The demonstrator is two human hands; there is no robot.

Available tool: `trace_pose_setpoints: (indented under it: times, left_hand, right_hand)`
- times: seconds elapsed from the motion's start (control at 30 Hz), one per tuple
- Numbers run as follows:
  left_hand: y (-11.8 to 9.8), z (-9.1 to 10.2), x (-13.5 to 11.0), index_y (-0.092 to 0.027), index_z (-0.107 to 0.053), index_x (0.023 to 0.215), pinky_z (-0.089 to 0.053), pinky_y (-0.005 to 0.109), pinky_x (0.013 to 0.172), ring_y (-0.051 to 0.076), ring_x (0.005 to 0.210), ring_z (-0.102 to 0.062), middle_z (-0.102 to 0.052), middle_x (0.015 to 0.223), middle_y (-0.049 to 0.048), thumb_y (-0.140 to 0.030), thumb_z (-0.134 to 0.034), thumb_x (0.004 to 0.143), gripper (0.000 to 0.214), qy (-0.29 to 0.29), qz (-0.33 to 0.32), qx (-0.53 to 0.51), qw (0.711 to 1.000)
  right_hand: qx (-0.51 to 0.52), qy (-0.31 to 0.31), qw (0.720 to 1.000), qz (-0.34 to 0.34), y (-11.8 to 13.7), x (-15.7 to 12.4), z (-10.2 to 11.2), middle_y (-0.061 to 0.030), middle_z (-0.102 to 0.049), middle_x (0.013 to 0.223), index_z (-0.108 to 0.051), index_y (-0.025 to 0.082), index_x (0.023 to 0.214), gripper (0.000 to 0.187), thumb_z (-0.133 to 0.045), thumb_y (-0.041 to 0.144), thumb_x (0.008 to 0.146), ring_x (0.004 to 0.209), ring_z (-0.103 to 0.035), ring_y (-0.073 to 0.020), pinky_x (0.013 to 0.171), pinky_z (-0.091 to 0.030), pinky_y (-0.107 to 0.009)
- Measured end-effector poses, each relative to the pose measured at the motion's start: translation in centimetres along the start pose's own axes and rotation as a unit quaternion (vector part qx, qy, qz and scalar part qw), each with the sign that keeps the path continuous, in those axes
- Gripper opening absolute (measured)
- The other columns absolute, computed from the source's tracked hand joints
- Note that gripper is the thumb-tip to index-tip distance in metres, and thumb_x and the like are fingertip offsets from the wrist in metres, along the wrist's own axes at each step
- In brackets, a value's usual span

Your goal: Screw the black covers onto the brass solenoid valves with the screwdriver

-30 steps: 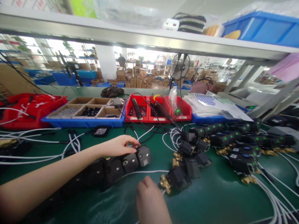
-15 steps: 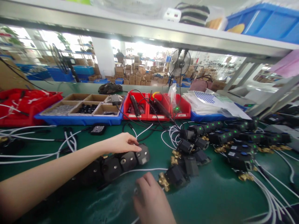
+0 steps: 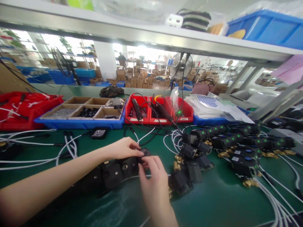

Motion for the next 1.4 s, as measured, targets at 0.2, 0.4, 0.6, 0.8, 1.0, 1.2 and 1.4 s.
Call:
trace_pose_setpoints:
  times: [0.2, 0.4, 0.6, 0.8, 1.0, 1.2, 1.4]
  left_hand:
    - [0.0, 0.0, -0.1, -0.016, -0.073, 0.067, -0.029, 0.027, 0.053, 0.015, 0.062, -0.046, -0.052, 0.057, -0.0016, -0.053, -0.066, 0.072, 0.039, 0.001, -0.007, -0.016, 1.000]
    - [0.3, 0.0, 0.1, -0.015, -0.076, 0.068, -0.029, 0.026, 0.053, 0.015, 0.062, -0.046, -0.054, 0.057, -0.0014, -0.054, -0.067, 0.070, 0.040, 0.001, 0.000, -0.026, 1.000]
    - [0.3, 0.0, 0.1, -0.014, -0.078, 0.075, -0.032, 0.027, 0.056, 0.017, 0.065, -0.047, -0.056, 0.061, -0.0004, -0.055, -0.067, 0.069, 0.043, 0.005, 0.006, -0.034, 0.999]
    - [0.2, 0.0, 0.0, -0.015, -0.073, 0.066, -0.027, 0.028, 0.053, 0.015, 0.061, -0.041, -0.047, 0.056, -0.0016, -0.056, -0.066, 0.068, 0.042, 0.001, 0.013, -0.035, 0.999]
    - [0.2, 0.0, 0.0, -0.015, -0.069, 0.062, -0.026, 0.028, 0.053, 0.015, 0.062, -0.039, -0.043, 0.057, -0.0020, -0.057, -0.065, 0.066, 0.042, 0.003, 0.016, -0.033, 0.999]
    - [0.3, -0.2, 0.2, -0.014, -0.071, 0.066, -0.026, 0.028, 0.052, 0.015, 0.061, -0.038, -0.042, 0.057, -0.0021, -0.058, -0.062, 0.065, 0.045, 0.008, 0.020, -0.030, 0.999]
    - [0.2, -0.1, 0.2, -0.016, -0.066, 0.060, -0.025, 0.029, 0.051, 0.015, 0.060, -0.038, -0.043, 0.056, -0.0020, -0.058, -0.061, 0.065, 0.043, 0.001, 0.027, -0.021, 0.999]
  right_hand:
    - [-0.029, -0.031, 0.999, 0.029, 0.7, 0.1, -0.5, -0.0033, -0.064, 0.081, -0.069, 0.017, 0.093, 0.012, -0.057, 0.016, 0.094, 0.068, -0.064, -0.0126, 0.064, -0.056, -0.023]
    - [-0.054, -0.040, 0.997, 0.026, 0.6, 0.1, -0.4, -0.0034, -0.064, 0.080, -0.068, 0.016, 0.090, 0.013, -0.056, 0.018, 0.096, 0.068, -0.063, -0.0131, 0.062, -0.054, -0.023]
    - [-0.076, -0.011, 0.996, 0.050, 1.1, 0.3, -0.6, -0.0044, -0.064, 0.087, -0.067, 0.017, 0.092, 0.017, -0.051, 0.012, 0.095, 0.073, -0.063, -0.0135, 0.065, -0.053, -0.023]
    - [-0.065, -0.018, 0.997, 0.023, 0.5, 0.4, -0.4, -0.0027, -0.063, 0.080, -0.070, 0.017, 0.093, 0.016, -0.055, 0.013, 0.093, 0.070, -0.065, -0.0141, 0.063, -0.054, -0.023]
    - [-0.044, -0.044, 0.998, -0.007, -0.1, 0.1, -0.2, -0.0020, -0.066, 0.078, -0.070, 0.016, 0.088, 0.011, -0.060, 0.015, 0.092, 0.064, -0.066, -0.0117, 0.060, -0.056, -0.019]
    - [-0.048, -0.058, 0.997, 0.008, 0.1, -0.1, -0.1, -0.0011, -0.065, 0.077, -0.070, 0.019, 0.089, 0.016, -0.055, 0.020, 0.094, 0.066, -0.066, -0.0126, 0.061, -0.055, -0.021]
    - [-0.059, -0.073, 0.996, -0.010, -0.3, -0.1, -0.2, -0.0006, -0.064, 0.071, -0.070, 0.017, 0.083, 0.017, -0.060, 0.026, 0.094, 0.058, -0.064, -0.0125, 0.055, -0.053, -0.020]
Point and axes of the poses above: each hand's wrist, its own x-axis towards the middle knuckle, its own z-axis out of the back of the hand, y = z × x, the point moved 9 cm from there along x, towards the middle knuckle
